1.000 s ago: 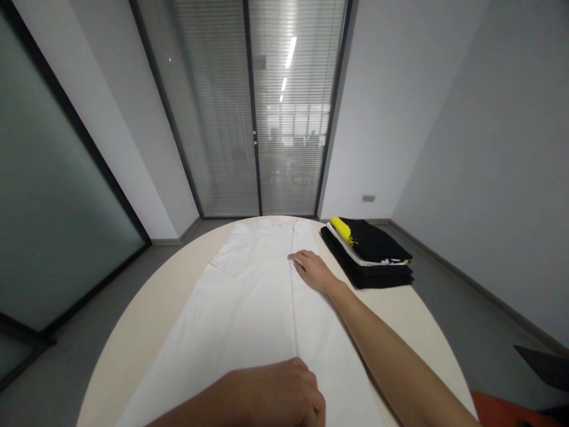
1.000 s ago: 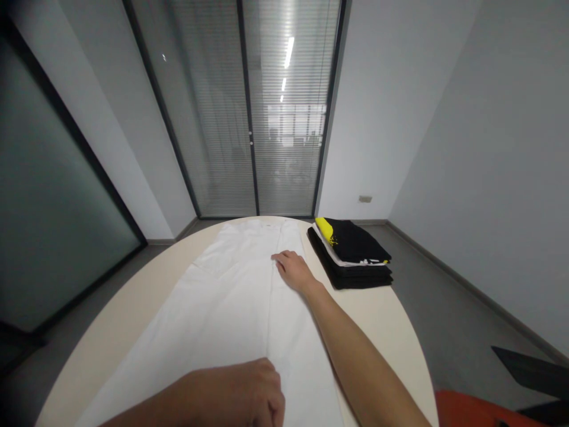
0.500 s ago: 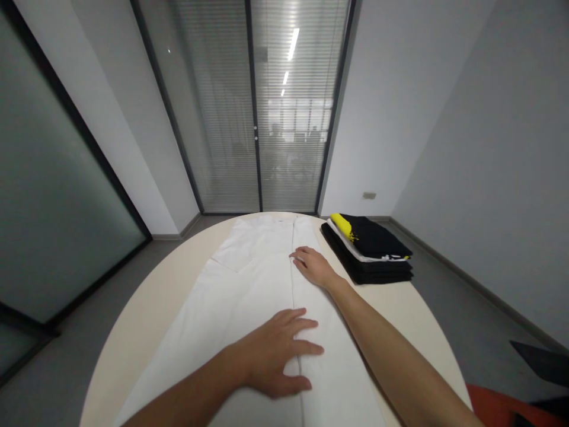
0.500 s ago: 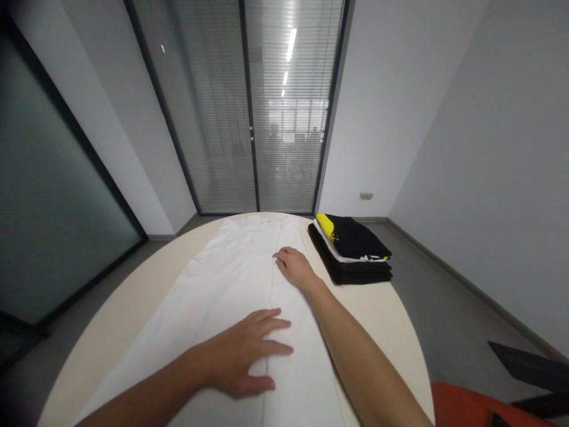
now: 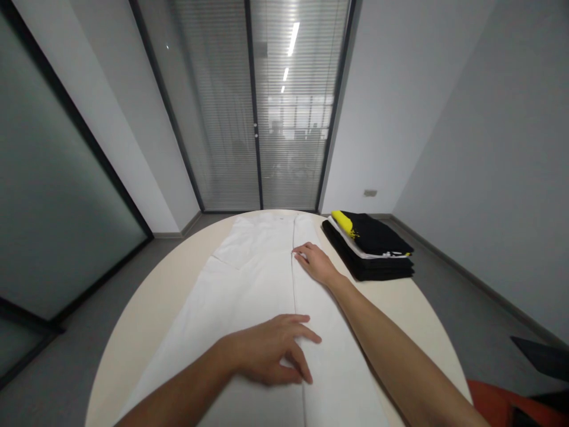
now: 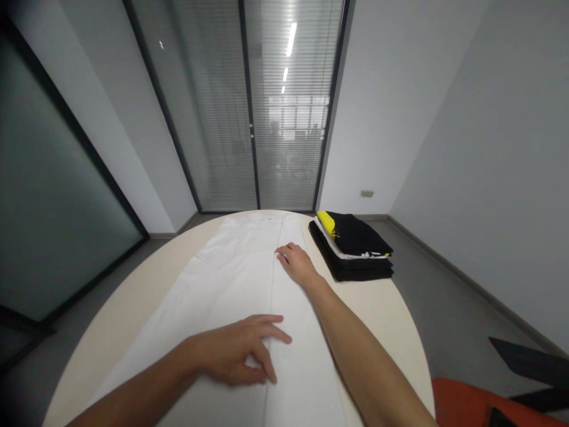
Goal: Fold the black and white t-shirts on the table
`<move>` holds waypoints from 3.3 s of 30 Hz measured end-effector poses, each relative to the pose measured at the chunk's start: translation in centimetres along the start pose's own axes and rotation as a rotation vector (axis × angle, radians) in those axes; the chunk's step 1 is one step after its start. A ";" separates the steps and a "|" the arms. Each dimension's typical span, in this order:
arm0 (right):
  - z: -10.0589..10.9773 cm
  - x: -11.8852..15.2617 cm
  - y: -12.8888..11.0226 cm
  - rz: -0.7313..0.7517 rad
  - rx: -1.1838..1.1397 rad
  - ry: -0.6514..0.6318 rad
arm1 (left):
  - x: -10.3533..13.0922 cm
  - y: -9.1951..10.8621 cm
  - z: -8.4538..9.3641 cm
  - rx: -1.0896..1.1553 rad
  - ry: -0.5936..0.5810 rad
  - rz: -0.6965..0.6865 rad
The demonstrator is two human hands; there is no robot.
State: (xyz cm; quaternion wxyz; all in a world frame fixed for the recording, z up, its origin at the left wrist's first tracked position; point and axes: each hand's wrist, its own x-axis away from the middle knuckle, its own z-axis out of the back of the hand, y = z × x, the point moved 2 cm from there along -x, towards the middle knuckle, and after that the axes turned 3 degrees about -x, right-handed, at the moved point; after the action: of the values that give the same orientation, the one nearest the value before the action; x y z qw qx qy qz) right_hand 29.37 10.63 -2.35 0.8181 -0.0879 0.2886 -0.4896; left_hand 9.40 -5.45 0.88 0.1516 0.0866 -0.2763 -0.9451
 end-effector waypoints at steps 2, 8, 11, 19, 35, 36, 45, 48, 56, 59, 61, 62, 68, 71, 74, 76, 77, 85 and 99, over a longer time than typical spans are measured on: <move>-0.1 0.0 0.0 0.000 0.010 -0.019 | 0.0 0.0 0.1 0.028 -0.012 0.004; -0.2 -0.1 0.2 -0.009 0.021 -0.028 | -0.4 0.3 -0.2 0.076 0.053 -0.024; 0.0 -0.3 0.0 -0.016 0.028 -0.007 | -0.4 0.6 0.2 0.100 0.056 -0.049; 0.4 -0.9 -1.0 -0.028 0.055 0.009 | 0.5 0.1 1.0 0.085 0.001 -0.019; -0.4 0.3 0.5 0.128 0.073 -0.119 | -0.6 2.4 -1.9 -0.141 -0.042 -0.080; -0.4 0.3 0.5 0.104 0.080 -0.131 | -0.7 2.7 -2.0 -0.158 -0.046 -0.100; -0.9 -0.7 0.5 -0.111 0.080 -0.283 | -1.3 4.8 -3.0 -0.269 -0.062 -0.196; -1.2 -2.1 0.4 -0.190 0.069 -0.279 | -1.5 4.4 -3.2 -0.252 -0.069 -0.213; -2.1 -2.1 -1.0 -0.280 0.092 -0.094 | -1.5 1.6 -2.6 -0.163 0.169 -0.164; -2.4 -1.5 -1.4 -0.295 0.134 -0.057 | -1.2 1.8 -2.5 -0.228 0.174 -0.060; -2.6 -1.4 -1.4 -0.318 0.179 -0.061 | -1.2 1.9 -2.5 -0.235 0.167 -0.033; -2.7 -1.4 -1.4 -0.321 0.196 -0.068 | -1.2 1.9 -2.5 -0.230 0.166 -0.035; -2.2 -1.4 -0.5 -0.259 0.168 -0.033 | -0.9 -0.2 -1.5 -0.285 0.208 0.236; -2.2 -1.6 -0.3 -0.320 0.199 -0.005 | -0.7 -0.8 -1.4 -0.303 0.143 0.376; -2.6 -2.2 -0.3 -0.397 0.237 -0.025 | -0.7 -0.7 -1.5 -0.297 0.109 0.392; -2.7 -3.0 -0.1 -0.413 0.242 -0.042 | -0.8 -0.5 -1.5 -0.298 0.102 0.400; -2.7 -3.4 0.1 -0.416 0.242 -0.047 | -0.9 -0.5 -1.6 -0.298 0.097 0.403; -3.3 -7.1 4.0 -0.482 0.234 -0.117 | -0.7 -1.1 -1.8 -0.289 0.134 0.366; -3.9 -13.1 9.7 -0.558 0.258 -0.034 | -1.1 -6.0 -5.9 -0.690 0.232 0.239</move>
State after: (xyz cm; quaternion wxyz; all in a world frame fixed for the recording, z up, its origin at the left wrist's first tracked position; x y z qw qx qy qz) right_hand 29.78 27.22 -4.63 0.6611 -0.0673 0.1749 -0.7265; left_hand 10.49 -3.20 -7.21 0.3114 0.1039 0.0690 -0.9421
